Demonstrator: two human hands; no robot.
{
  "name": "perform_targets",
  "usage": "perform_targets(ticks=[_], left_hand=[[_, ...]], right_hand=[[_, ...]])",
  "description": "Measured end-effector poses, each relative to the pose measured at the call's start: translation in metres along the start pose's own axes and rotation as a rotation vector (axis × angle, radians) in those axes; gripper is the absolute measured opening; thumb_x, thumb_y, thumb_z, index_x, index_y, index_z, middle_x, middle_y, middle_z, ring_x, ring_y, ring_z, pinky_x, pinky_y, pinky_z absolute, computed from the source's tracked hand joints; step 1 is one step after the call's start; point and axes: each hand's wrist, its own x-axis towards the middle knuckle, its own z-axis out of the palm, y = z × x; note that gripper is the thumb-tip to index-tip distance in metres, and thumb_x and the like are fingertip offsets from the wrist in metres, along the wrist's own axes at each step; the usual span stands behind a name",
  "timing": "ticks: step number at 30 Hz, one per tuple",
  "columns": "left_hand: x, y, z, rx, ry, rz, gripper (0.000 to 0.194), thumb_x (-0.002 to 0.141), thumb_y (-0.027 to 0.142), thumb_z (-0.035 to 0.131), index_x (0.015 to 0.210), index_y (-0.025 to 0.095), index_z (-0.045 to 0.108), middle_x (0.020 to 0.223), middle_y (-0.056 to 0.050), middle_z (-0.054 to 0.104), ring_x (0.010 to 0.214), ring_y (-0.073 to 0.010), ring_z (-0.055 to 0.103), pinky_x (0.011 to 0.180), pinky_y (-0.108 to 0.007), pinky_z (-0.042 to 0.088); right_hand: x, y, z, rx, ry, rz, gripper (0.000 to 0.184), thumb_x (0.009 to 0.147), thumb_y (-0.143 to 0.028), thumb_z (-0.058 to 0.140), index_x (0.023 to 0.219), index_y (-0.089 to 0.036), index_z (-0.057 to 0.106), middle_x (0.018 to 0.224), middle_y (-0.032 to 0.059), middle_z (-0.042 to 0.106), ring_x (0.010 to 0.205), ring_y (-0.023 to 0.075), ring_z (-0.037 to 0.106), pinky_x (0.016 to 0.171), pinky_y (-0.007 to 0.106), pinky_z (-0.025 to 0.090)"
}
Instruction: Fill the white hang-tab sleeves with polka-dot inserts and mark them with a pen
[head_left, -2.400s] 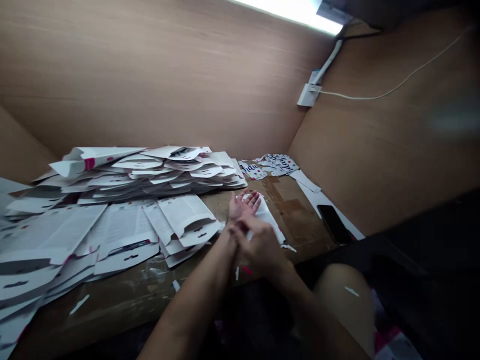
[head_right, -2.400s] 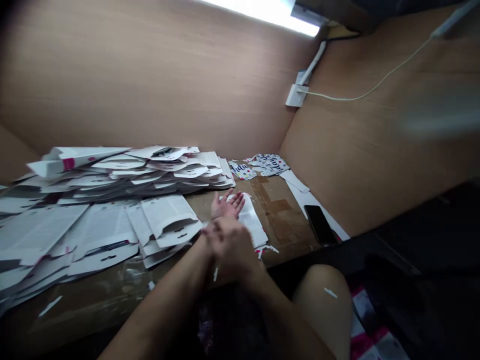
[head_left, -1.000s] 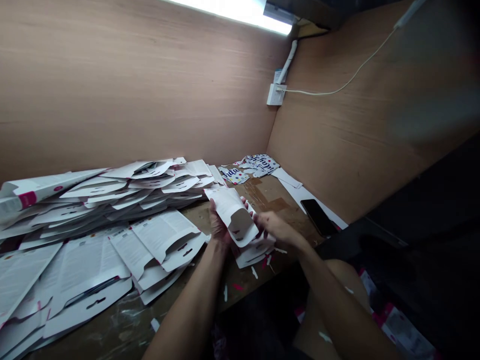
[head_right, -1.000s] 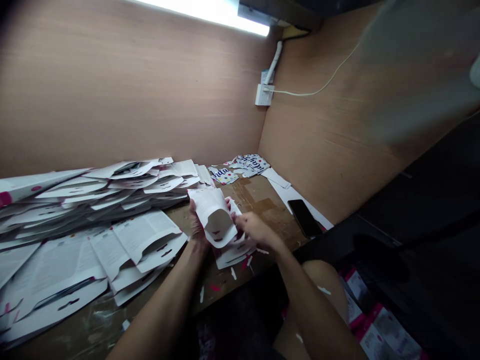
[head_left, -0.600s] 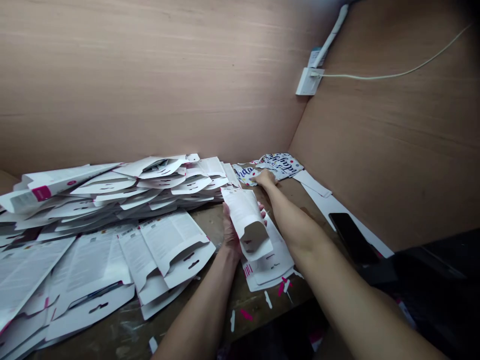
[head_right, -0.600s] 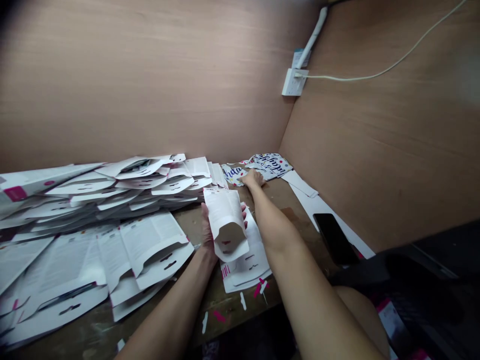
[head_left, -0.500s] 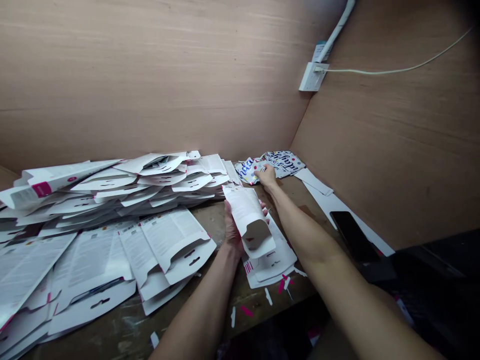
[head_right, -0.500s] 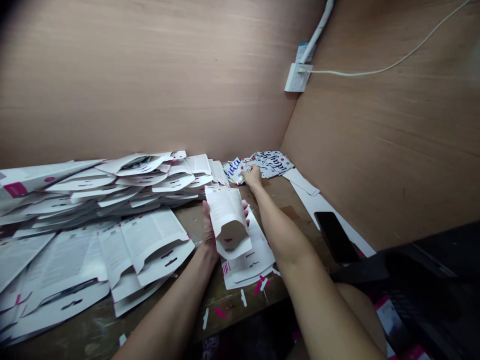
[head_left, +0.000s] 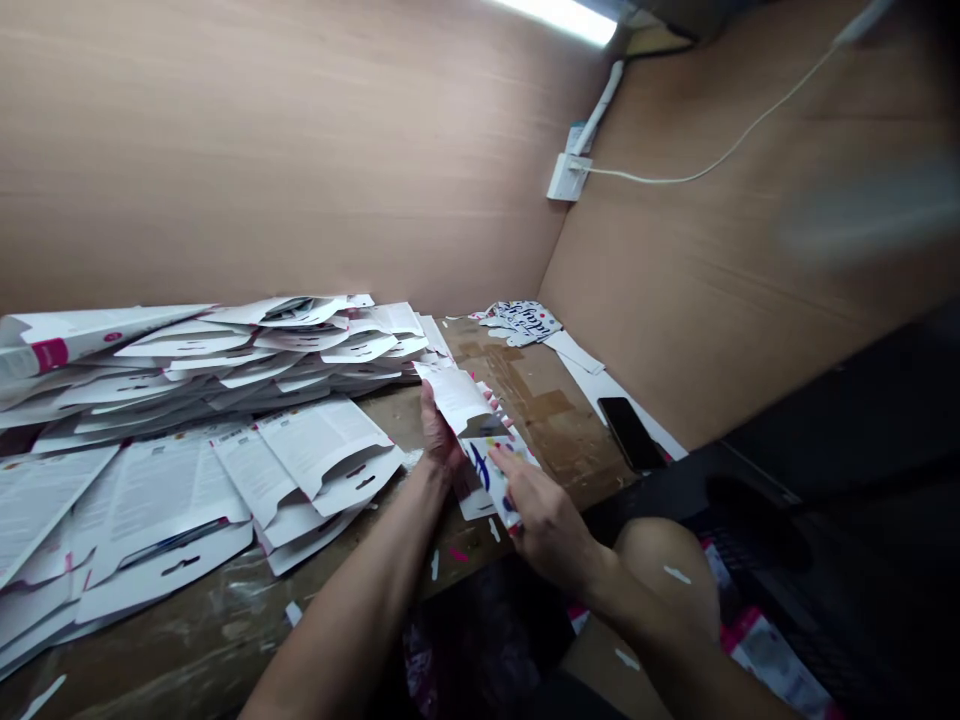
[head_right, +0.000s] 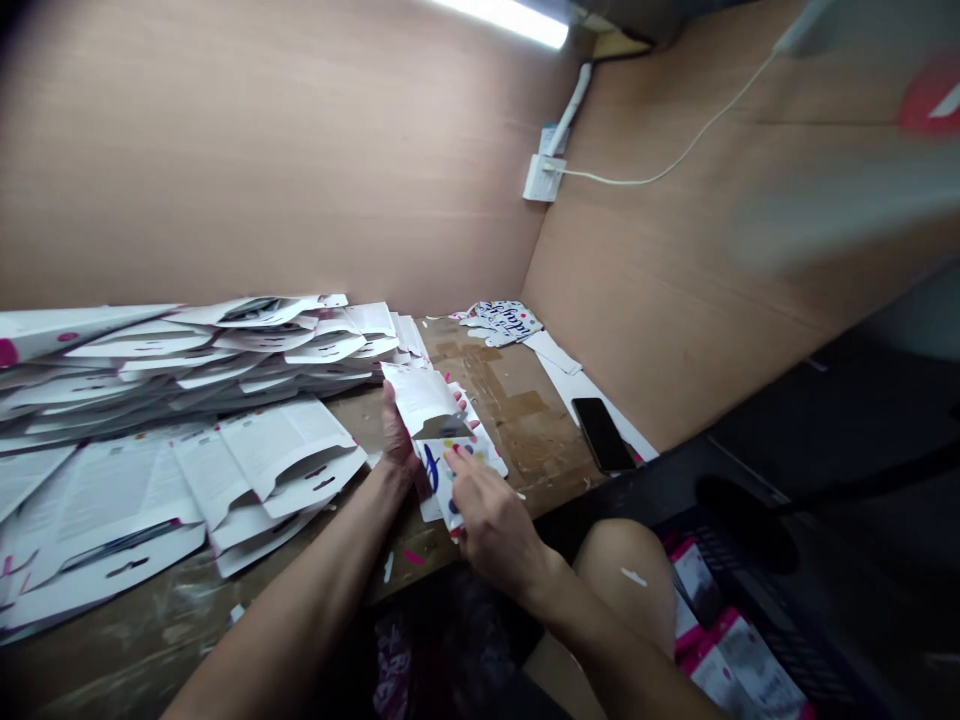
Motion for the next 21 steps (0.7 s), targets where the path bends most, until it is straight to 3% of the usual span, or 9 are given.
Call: perform_targets(ticks=[3,5,6,9,11,13,15,17,21], left_hand=[[-0.005,-0.011,0.003,0.033,-0.027,-0.029,0.084,0.086,0.084,0.063,0.133,0.014,0.064,0.108,-0.016,0.078,0.095,-0.0341,0.078,0.094,-0.06,0.062],[-0.007,-0.016,0.004,0.053,-0.031,-0.052,0.081,0.088,0.08,0.063,0.134,0.013,0.064,0.108,-0.017,0.077,0.096,-0.0344,0.078,0.094,-0.058,0.062],[-0.008,-0.017,0.004,0.054,-0.033,-0.061,0.08,0.089,0.079,0.064,0.135,0.013,0.063,0.108,-0.017,0.078,0.097,-0.0344,0.078,0.093,-0.057,0.062],[-0.009,-0.015,0.004,0.003,-0.058,-0.041,0.081,0.089,0.08,0.063,0.137,0.015,0.062,0.106,-0.015,0.078,0.096,-0.0341,0.078,0.093,-0.057,0.062],[-0.009,-0.013,0.002,-0.041,-0.067,-0.023,0.081,0.088,0.08,0.063,0.136,0.015,0.063,0.104,-0.014,0.078,0.094,-0.0338,0.078,0.093,-0.058,0.062],[-0.009,-0.015,0.001,-0.049,-0.068,-0.069,0.08,0.088,0.079,0.063,0.134,0.013,0.064,0.103,-0.015,0.078,0.093,-0.0341,0.078,0.094,-0.058,0.061],[-0.01,-0.019,0.0,-0.041,-0.076,-0.123,0.077,0.09,0.078,0.063,0.131,0.012,0.065,0.105,-0.018,0.077,0.096,-0.0356,0.077,0.095,-0.058,0.061],[-0.01,-0.024,0.0,-0.051,-0.054,-0.11,0.071,0.093,0.075,0.059,0.126,0.013,0.066,0.108,-0.02,0.076,0.102,-0.0376,0.076,0.097,-0.058,0.059],[-0.002,-0.025,-0.004,-0.08,0.126,-0.017,0.05,0.104,0.064,0.045,0.117,0.02,0.066,0.11,-0.019,0.074,0.111,-0.0374,0.074,0.1,-0.056,0.057]], right_hand=[[0.017,0.011,0.022,-0.089,-0.013,0.057,0.046,0.09,-0.001,0.04,0.129,-0.009,0.063,0.123,0.023,0.072,0.121,0.0323,0.068,0.101,0.049,0.058],[0.025,0.014,0.027,-0.127,-0.053,0.11,0.037,0.088,0.001,0.041,0.111,-0.012,0.067,0.101,0.018,0.073,0.098,0.0304,0.07,0.088,0.045,0.061],[0.025,0.011,0.028,-0.147,-0.054,0.123,0.034,0.089,0.0,0.043,0.108,-0.013,0.067,0.1,0.017,0.073,0.096,0.0302,0.069,0.087,0.045,0.06],[0.016,-0.009,0.032,-0.221,0.062,0.142,0.032,0.099,-0.015,0.053,0.129,-0.012,0.064,0.129,0.022,0.069,0.123,0.0349,0.062,0.106,0.051,0.052],[0.012,-0.02,0.034,-0.261,0.071,0.166,0.048,0.104,-0.036,0.059,0.145,-0.011,0.056,0.144,0.0241,0.062,0.136,0.0382,0.055,0.114,0.055,0.046],[0.016,-0.021,0.032,-0.285,-0.045,0.22,0.052,0.104,-0.049,0.059,0.139,-0.01,0.062,0.132,0.0249,0.069,0.125,0.0386,0.062,0.107,0.053,0.05],[0.03,-0.015,0.024,-0.304,-0.156,0.299,0.041,0.106,-0.046,0.055,0.118,-0.011,0.072,0.103,0.0217,0.075,0.1,0.0345,0.07,0.094,0.047,0.054],[0.047,-0.011,0.015,-0.308,-0.172,0.316,0.035,0.109,-0.033,0.047,0.103,-0.012,0.074,0.088,0.0181,0.072,0.087,0.0301,0.069,0.087,0.042,0.053],[0.082,-0.041,0.017,-0.209,-0.094,0.094,0.029,0.106,-0.019,0.045,0.099,-0.016,0.073,0.099,0.0153,0.071,0.09,0.0265,0.065,0.087,0.037,0.049]])
